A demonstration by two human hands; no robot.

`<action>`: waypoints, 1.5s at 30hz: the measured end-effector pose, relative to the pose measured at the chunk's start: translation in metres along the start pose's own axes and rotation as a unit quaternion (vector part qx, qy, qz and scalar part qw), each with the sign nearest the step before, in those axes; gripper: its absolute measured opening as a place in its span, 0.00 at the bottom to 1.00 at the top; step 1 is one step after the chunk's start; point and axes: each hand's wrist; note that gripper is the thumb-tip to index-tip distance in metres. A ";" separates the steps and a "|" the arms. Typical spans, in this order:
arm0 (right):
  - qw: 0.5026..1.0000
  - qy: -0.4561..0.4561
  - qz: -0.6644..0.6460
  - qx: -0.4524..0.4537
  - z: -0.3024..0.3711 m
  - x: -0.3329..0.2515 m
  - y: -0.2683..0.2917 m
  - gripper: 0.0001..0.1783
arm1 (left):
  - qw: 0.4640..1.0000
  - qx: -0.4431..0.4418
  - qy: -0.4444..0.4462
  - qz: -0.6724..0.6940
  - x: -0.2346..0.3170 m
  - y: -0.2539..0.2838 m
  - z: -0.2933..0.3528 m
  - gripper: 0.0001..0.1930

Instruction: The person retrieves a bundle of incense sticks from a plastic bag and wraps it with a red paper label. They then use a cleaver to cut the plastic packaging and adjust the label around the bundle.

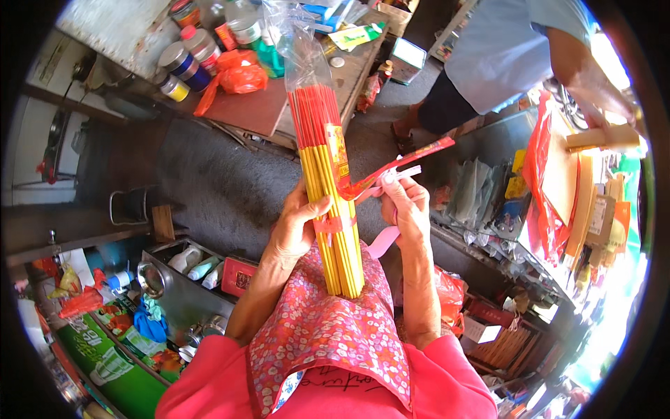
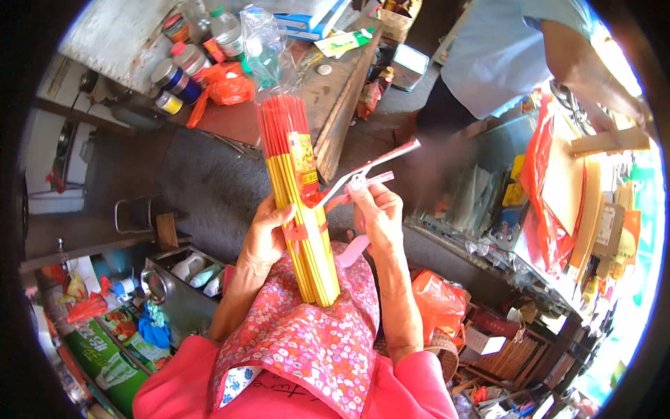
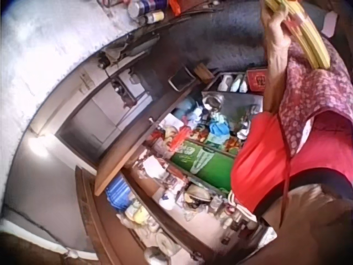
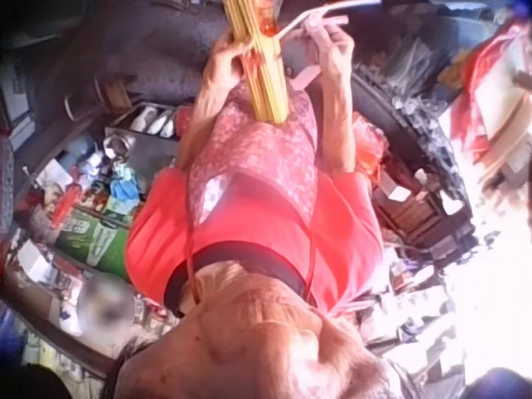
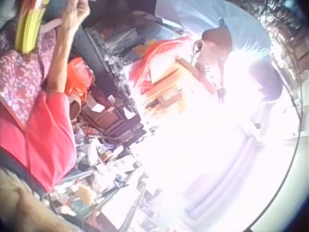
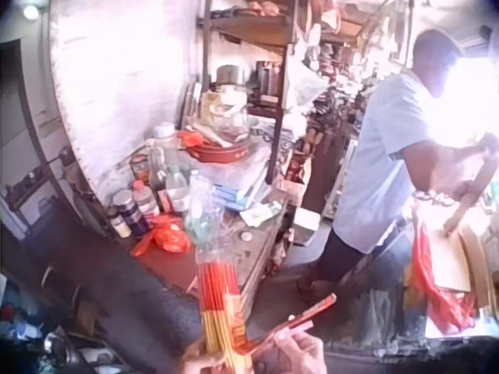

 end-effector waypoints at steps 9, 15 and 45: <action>0.963 -0.023 -0.172 0.205 0.036 0.035 0.061 0.16 | 0.955 -0.100 0.155 0.233 -0.008 -0.024 -0.055 0.32; 0.896 0.106 -0.341 0.264 0.062 0.031 0.065 0.11 | 0.934 -0.104 0.303 0.157 -0.006 -0.027 -0.107 0.31; 0.786 0.447 -0.035 0.425 0.136 -0.217 0.333 0.11 | 0.895 -0.132 0.361 0.226 -0.060 -0.120 -0.169 0.23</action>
Point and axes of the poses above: each hand's wrist, its own z-axis away from the middle knuckle, its own y-axis out of the back of the hand, x = y × z, and after that the axes turned 9 degrees about y, right-handed
